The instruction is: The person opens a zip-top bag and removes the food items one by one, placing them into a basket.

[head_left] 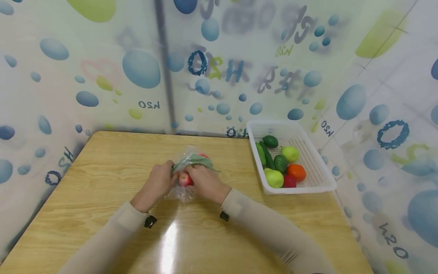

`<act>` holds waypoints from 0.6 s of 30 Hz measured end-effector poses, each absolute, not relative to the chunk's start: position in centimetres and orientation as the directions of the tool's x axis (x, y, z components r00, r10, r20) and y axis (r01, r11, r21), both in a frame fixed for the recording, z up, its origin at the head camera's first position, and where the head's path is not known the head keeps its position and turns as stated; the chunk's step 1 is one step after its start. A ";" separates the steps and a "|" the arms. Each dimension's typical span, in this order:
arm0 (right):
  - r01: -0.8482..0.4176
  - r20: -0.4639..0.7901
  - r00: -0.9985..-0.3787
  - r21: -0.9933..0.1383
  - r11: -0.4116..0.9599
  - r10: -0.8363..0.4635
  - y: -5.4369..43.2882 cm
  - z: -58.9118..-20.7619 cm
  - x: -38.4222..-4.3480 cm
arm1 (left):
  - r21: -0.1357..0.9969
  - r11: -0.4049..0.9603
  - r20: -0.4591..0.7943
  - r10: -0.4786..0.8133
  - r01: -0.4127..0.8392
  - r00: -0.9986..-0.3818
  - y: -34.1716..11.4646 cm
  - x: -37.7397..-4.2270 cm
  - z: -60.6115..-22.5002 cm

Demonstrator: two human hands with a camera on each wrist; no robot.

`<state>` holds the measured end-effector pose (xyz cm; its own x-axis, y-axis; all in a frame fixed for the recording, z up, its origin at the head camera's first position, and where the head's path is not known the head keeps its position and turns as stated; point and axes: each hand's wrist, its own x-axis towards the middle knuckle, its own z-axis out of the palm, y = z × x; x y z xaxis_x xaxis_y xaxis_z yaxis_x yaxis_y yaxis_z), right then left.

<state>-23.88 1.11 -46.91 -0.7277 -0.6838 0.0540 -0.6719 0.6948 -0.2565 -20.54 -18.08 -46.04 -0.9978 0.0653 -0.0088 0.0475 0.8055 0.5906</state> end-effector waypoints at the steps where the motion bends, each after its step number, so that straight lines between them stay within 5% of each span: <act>1: -0.669 0.051 -0.730 -0.257 0.697 -0.682 1.1 -46.8 -23.8 | 0.593 0.804 -0.012 0.067 0.046 -0.998 -18.1 -20.5 -46.0; 18: -0.680 0.055 -0.726 -0.210 0.703 -0.686 2.4 -44.0 -23.1 | 0.591 0.804 0.004 0.078 0.065 -0.997 -18.1 -20.3 -45.7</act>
<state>-23.10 2.43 -43.99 -0.7256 -0.6860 0.0549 -0.6800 0.7025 -0.2098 -20.34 -18.12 -45.68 -0.9970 0.0777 0.0042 0.0652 0.8042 0.5908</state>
